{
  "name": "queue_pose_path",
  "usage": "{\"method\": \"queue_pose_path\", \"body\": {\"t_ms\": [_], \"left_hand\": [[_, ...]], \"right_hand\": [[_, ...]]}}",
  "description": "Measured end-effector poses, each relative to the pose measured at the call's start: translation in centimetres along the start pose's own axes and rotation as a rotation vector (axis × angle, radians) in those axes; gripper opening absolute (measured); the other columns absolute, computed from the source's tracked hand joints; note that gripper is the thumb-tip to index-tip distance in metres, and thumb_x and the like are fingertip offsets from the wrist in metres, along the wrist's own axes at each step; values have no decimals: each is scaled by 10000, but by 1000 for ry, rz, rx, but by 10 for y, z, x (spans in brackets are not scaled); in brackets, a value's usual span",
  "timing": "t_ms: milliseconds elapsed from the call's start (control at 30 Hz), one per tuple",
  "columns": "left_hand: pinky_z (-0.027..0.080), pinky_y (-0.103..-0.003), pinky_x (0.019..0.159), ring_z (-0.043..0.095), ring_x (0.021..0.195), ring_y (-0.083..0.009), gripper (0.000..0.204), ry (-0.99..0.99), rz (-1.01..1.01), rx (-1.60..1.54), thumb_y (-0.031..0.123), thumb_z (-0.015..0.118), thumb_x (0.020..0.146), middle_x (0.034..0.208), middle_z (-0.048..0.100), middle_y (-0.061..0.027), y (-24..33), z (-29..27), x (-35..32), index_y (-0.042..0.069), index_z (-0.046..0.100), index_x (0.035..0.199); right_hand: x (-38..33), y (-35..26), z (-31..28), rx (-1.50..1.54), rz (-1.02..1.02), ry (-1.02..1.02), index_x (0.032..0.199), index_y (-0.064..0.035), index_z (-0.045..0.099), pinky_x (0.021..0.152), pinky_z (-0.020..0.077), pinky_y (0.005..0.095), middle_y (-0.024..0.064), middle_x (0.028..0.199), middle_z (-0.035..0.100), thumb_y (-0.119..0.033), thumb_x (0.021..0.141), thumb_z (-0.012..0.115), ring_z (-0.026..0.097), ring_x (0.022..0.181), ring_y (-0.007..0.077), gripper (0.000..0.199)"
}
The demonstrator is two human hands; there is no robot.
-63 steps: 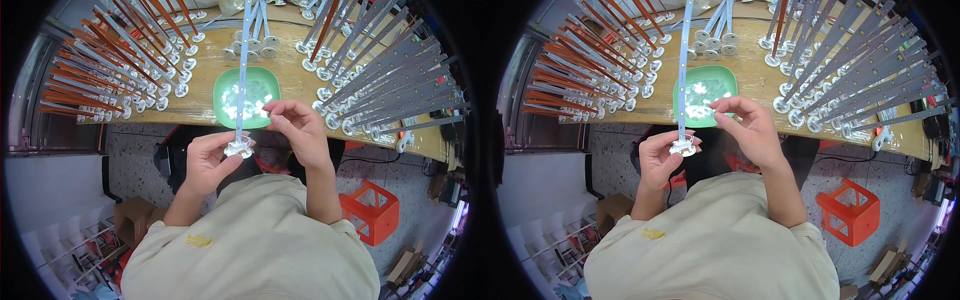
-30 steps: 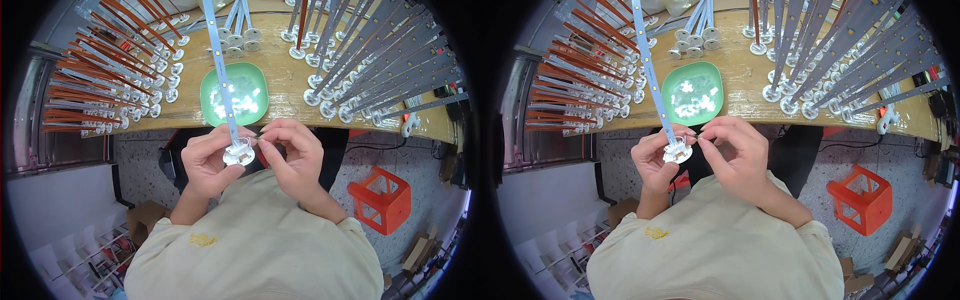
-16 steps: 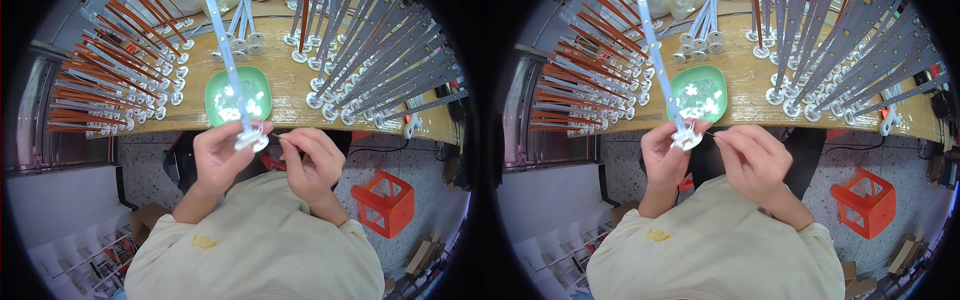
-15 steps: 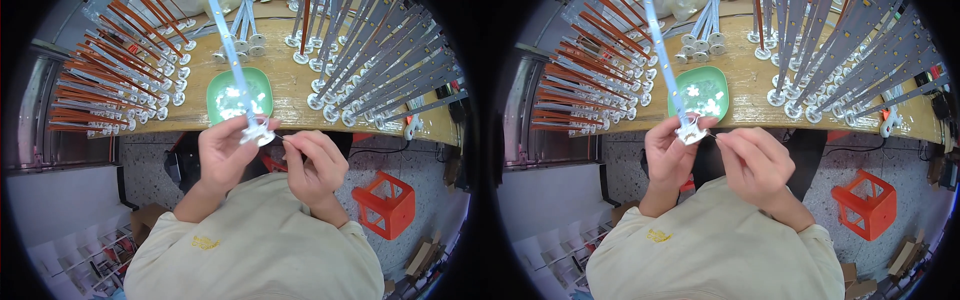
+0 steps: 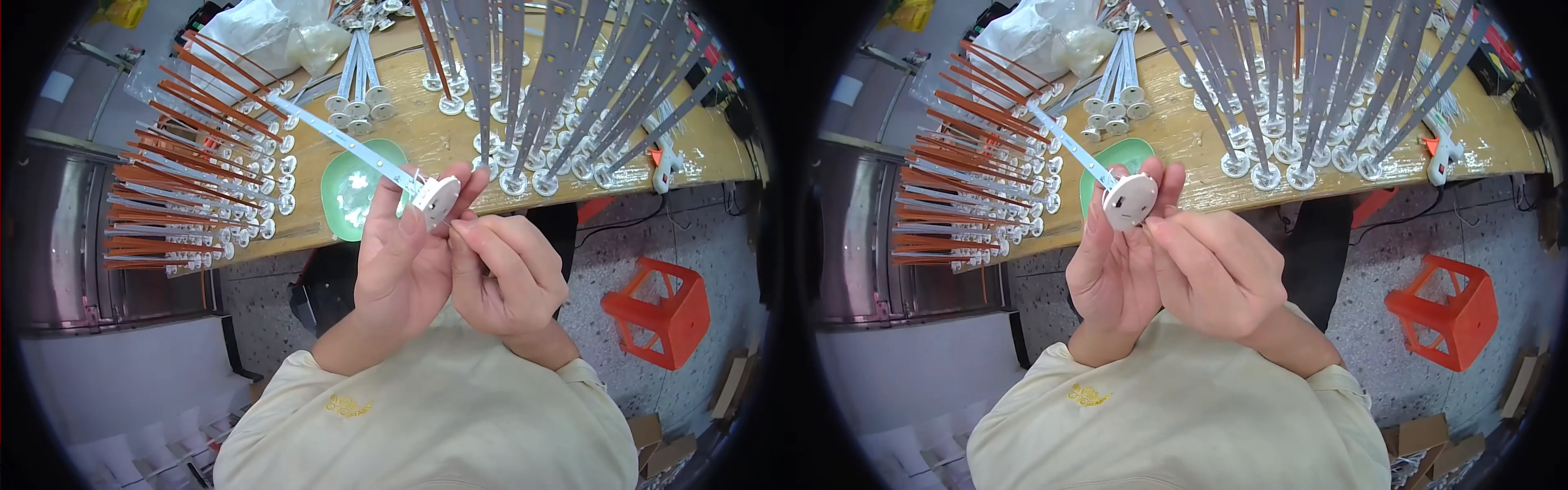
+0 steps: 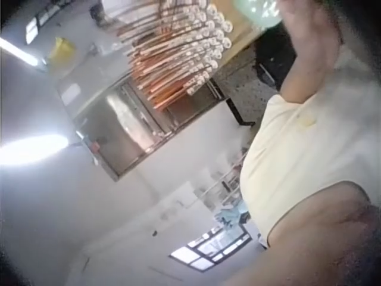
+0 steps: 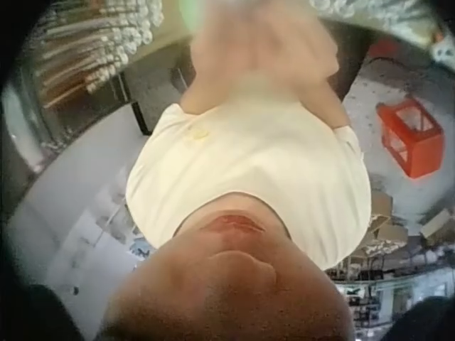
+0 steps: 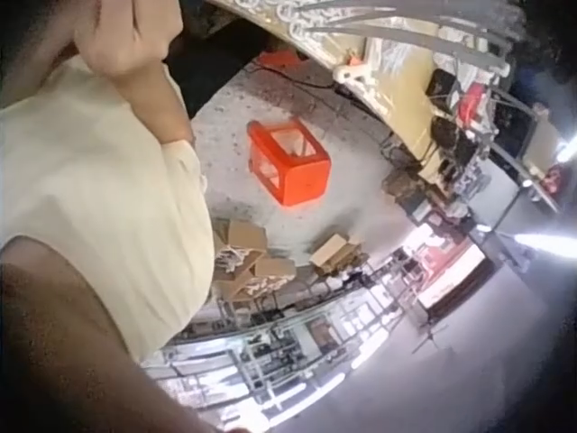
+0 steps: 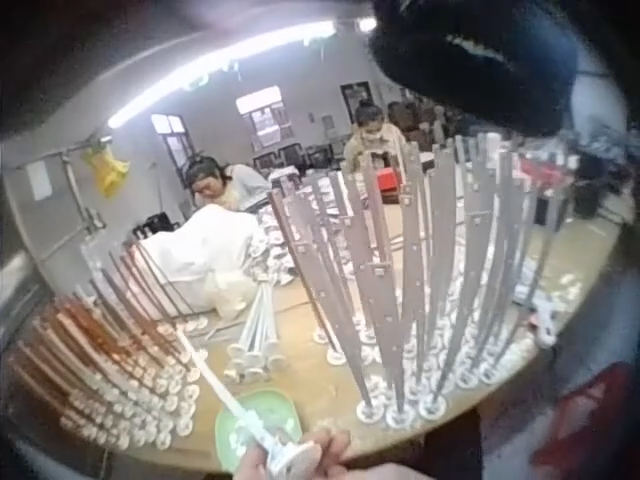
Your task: The person is manually assembling LED lighting components by attaching circular bases to LED strips contained within transparent tubes.
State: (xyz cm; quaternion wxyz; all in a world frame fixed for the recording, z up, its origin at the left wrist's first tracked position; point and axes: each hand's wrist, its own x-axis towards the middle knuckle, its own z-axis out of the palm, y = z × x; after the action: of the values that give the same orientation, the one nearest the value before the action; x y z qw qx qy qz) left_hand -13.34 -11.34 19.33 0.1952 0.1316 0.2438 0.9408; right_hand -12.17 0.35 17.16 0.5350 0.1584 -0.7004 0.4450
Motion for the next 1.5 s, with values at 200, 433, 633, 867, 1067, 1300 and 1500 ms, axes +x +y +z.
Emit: {"method": "queue_pose_path", "body": {"t_ms": [200, 433, 633, 867, 1067, 1300, 1500], "left_hand": [[414, -421, 1077, 402, 1396, -358, 375, 12, 27, 28, 83, 508, 1014, 1429, 482, -188, -5, -2, 2, 159, 395, 1363], [397, -440, 1093, 409, 1388, -377, 417, 23, 51, 72, 86, 554, 996, 1436, 477, -196, -4, -5, -2, 165, 397, 1373], [357, -485, 1137, 402, 1380, -421, 479, -23, 94, 226, 124, 626, 965, 1425, 481, -225, -8, -12, -2, 140, 371, 1370], [385, -509, 1117, 420, 1366, -434, 430, -57, 107, 266, 153, 580, 995, 1414, 489, -243, -5, -18, -8, 152, 368, 1369], [410, -507, 1099, 409, 1377, -420, 385, -42, -6, 154, 150, 541, 1012, 1412, 489, -250, 6, -16, -9, 156, 383, 1364], [423, -498, 1090, 420, 1374, -392, 378, -35, 31, 96, 118, 542, 1003, 1420, 485, -233, 2, -21, -16, 115, 386, 1347], [547, -455, 931, 668, 1053, -346, 233, 104, 98, 342, 170, 517, 1029, 1209, 626, -260, 21, -54, 9, 46, 476, 1223]], "right_hand": [[-1, 4, -2, 16, -25, -8, 895, 66, 678, 526, 529, 295, 134, 803, 650, 87, 733, 713, 644, 625, 232, 168], [-4, 4, 2, 1, -56, -13, 894, 70, 674, 525, 525, 295, 127, 823, 647, 74, 713, 717, 642, 629, 234, 186], [1, 3, 0, -66, -59, -61, 887, 65, 675, 520, 520, 280, 118, 823, 645, 46, 715, 732, 644, 634, 215, 182], [4, -1, 1, 31, -1, -115, 870, 45, 694, 545, 531, 274, 106, 831, 675, 27, 668, 765, 652, 641, 201, 214], [9, 10, -5, 205, 59, -174, 859, 44, 704, 575, 546, 288, 113, 818, 695, 43, 662, 760, 666, 648, 220, 205], [2, 4, 0, 137, 140, -195, 824, 3, 722, 590, 537, 290, 104, 785, 684, 68, 646, 781, 678, 661, 237, 198], [9, 6, 1, 210, 214, -280, 792, -6, 685, 559, 537, 322, 109, 744, 661, -24, 722, 806, 663, 627, 253, 141]]}}
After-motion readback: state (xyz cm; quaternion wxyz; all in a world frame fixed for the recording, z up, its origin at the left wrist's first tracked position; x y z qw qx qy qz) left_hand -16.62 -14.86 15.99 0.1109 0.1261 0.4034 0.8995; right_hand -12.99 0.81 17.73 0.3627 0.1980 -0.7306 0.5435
